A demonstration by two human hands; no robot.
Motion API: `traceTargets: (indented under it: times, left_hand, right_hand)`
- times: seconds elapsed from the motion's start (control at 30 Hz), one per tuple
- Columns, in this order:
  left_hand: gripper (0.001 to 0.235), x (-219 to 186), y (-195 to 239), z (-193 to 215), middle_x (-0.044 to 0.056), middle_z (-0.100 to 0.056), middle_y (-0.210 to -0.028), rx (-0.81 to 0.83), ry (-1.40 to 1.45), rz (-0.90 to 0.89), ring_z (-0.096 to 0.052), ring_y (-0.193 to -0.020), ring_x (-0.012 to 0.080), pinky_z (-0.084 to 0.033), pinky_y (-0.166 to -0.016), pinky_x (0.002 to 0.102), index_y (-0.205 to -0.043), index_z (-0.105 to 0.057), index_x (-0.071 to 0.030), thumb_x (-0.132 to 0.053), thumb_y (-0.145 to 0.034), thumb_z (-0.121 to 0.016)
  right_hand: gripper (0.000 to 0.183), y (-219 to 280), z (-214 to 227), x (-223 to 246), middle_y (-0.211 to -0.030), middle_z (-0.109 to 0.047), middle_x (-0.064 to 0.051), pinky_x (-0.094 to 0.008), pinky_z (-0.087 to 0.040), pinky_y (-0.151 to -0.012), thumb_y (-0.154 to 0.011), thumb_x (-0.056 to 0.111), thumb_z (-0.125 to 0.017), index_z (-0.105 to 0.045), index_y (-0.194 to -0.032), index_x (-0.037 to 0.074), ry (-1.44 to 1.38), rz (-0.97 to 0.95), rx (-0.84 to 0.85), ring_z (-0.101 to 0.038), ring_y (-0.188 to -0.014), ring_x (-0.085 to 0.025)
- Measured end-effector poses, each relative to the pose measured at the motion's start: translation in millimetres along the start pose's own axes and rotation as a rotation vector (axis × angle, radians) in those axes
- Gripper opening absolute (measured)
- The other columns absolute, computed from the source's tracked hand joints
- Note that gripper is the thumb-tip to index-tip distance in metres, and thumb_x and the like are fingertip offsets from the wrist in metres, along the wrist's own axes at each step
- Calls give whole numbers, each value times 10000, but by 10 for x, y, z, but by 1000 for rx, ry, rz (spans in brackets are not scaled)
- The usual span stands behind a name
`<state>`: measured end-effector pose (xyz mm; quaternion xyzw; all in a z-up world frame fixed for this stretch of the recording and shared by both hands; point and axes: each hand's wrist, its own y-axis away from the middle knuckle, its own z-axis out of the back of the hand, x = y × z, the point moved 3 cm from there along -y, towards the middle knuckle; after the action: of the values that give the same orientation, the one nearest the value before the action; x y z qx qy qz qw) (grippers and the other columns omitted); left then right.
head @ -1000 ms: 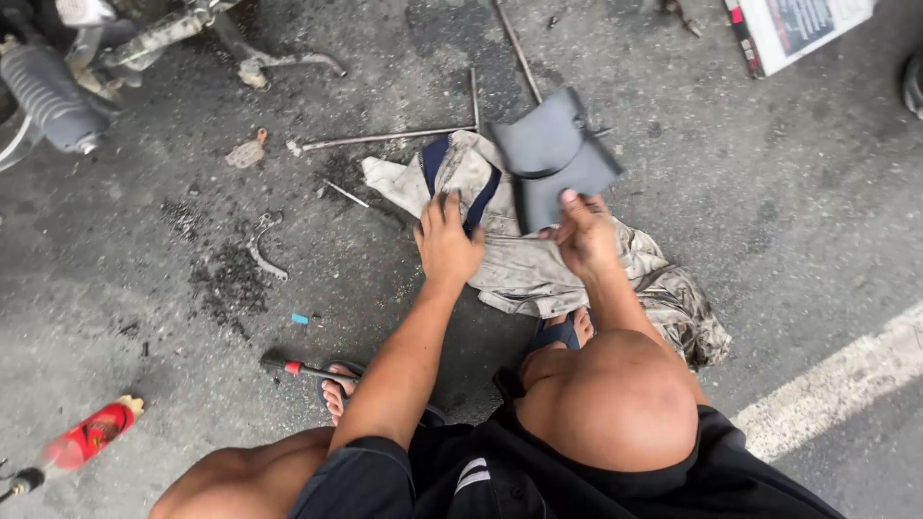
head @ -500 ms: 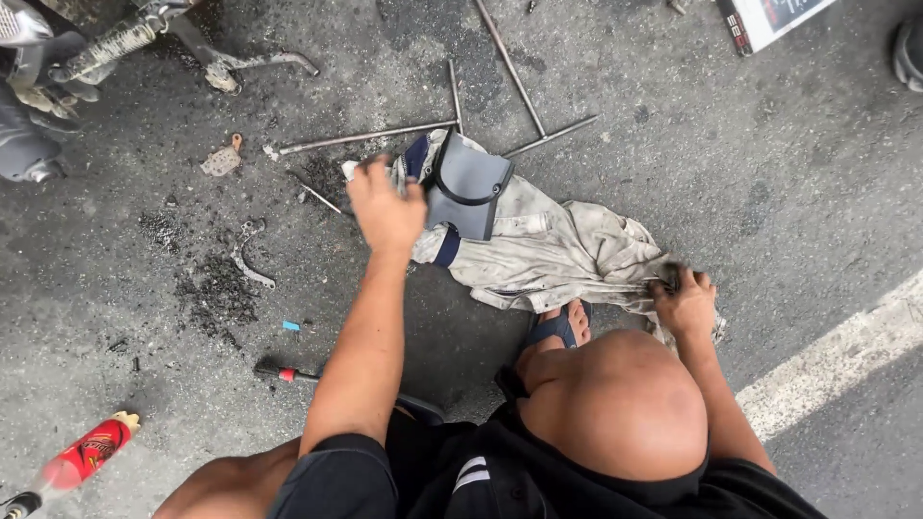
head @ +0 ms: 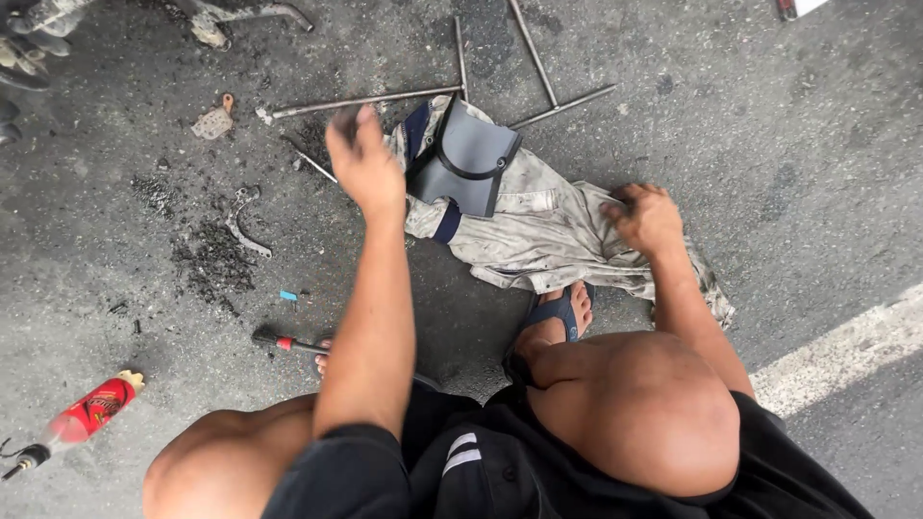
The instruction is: The person cleans a black motorcycle part using a brush and a cloth. They scrub the part with the brush, wipe it with the cloth, and then clean a small metal clip with the cloth. The person is sitting on the ground during the process.
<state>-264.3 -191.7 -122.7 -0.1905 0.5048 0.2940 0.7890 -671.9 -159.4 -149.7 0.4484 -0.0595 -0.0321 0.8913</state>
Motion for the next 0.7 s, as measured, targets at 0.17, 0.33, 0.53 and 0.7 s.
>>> traceTargets:
  times: [0.17, 0.33, 0.53, 0.7]
  left_hand:
    - [293, 489, 1393, 206, 301, -618, -977, -271, 74, 343, -638, -973, 414, -471, -924, 470, -1053, -629, 66, -122, -875, -767]
    - [563, 89, 2257, -256, 287, -634, -1288, 306, 182, 839, -577, -1280, 404, -433, -1090, 513, -1337, -546, 55, -306, -935, -704]
    - [661, -482, 2057, -674, 217, -620, -1353, 393, 592, 1235, -574, -1260, 288, -456, -1082, 360, -1361, -616, -17, -546, -965, -620]
    - [847, -387, 2214, -836, 182, -523, -1460, 448, 929, 1467, -503, -1329, 288, -393, -1158, 368, -1486, -479, -35, -683, -954, -598]
  right_hand:
    - [142, 308, 73, 199, -779, -484, 54, -265, -347, -709, -1071, 170, -614, -649, -936, 142, -1170, 227, -500, -460, -771, -100]
    - [123, 635, -202, 614, -880, -640, -53, -399, -483, -906, -838, 193, -682, -640, -910, 102, -1852, -46, -239, -638, -929, -253]
    - [410, 667, -632, 667, -1230, -631, -153, -507, -461, -966, -898, 273, -741, -677, -1279, 137, -580, 485, -406, -577, -1173, -390]
    - [230, 395, -772, 675, -1086, -519, -108, -450, -520, -831, -1006, 348, -656, -662, -1119, 148, -282, 590, -813, -590, -1006, -378]
